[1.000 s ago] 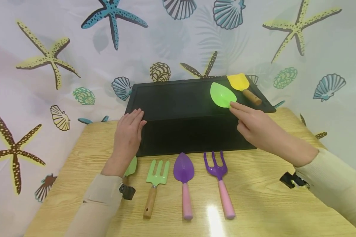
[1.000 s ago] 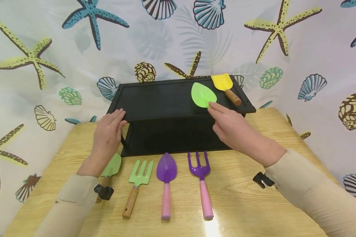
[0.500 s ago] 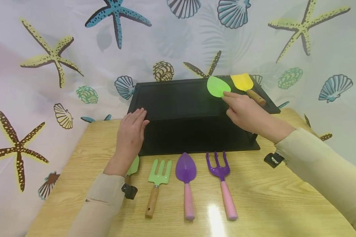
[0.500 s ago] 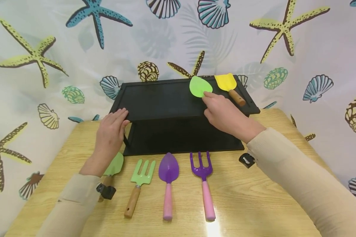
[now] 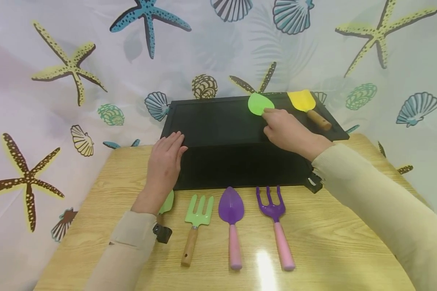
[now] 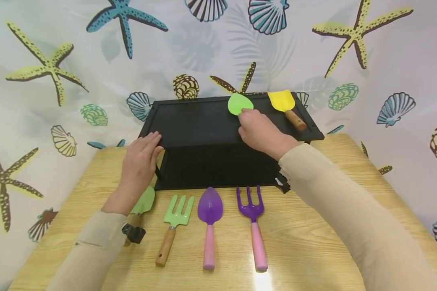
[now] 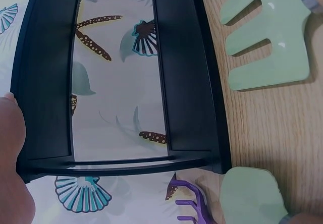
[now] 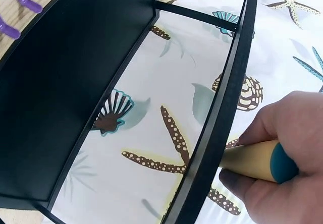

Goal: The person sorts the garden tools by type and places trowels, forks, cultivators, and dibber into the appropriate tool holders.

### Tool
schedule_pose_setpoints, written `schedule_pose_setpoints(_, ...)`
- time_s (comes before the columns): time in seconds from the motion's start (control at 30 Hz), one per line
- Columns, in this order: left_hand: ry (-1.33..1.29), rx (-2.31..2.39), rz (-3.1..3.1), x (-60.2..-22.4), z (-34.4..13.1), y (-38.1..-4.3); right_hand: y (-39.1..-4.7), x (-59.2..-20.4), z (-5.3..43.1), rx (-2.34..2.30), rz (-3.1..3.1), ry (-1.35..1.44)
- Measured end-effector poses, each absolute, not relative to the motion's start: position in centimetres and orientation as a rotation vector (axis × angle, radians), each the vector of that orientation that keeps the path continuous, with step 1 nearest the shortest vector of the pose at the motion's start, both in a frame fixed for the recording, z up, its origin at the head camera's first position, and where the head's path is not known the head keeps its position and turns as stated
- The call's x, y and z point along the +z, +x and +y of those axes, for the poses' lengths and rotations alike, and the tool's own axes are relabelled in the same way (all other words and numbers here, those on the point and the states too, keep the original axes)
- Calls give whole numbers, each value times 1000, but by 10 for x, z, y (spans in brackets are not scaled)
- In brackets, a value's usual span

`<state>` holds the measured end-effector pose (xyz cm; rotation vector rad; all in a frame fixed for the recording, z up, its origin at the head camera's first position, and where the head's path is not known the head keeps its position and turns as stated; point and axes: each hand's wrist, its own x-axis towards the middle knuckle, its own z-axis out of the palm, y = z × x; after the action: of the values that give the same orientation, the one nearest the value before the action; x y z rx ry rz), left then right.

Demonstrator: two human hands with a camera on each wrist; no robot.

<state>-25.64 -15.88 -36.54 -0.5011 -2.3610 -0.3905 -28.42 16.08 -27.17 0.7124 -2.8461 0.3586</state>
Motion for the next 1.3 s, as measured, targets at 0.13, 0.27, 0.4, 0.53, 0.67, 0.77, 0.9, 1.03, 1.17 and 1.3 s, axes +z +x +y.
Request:
schedule_pose_setpoints(0.13, -498, -402, -2380, -364, -156, -257, -288, -274, 156, 373, -2876, 671)
schedule_pose_setpoints(0.27, -495, -406, -2389, -362, -154, -256, -291, -275, 151, 390, -2919, 605)
schedule_pose_setpoints(0.4, -495, -404, -2383, -361, -155, -257, -294, -279, 147, 339, -2916, 566)
schedule_pose_setpoints(0.53, -494, -403, -2380, -360, -155, -257, -294, -284, 143, 236, -2856, 589)
schedule_pose_setpoints(0.67, -496, -406, -2370, -361, -156, -257, -295, -286, 140, 134, -2837, 607)
schedule_pose_setpoints(0.77, -499, -411, -2367, -362, -156, -256, -297, -287, 140, 181, -2862, 564)
schedule_pose_setpoints(0.9, -495, -411, -2374, -363, -155, -256, -297, -288, 142, 315, -2873, 503)
schedule_pose_setpoints(1.03, -492, -409, -2377, -364, -156, -256, -296, -289, 144, 375, -2872, 479)
schedule_pose_setpoints(1.17, -492, -411, -2373, -365, -156, -256, -294, -287, 146, 392, -2873, 460)
schedule_pose_setpoints(1.3, -487, -406, -2376, -366, -158, -256, -292, -283, 146, 403, -2879, 458)
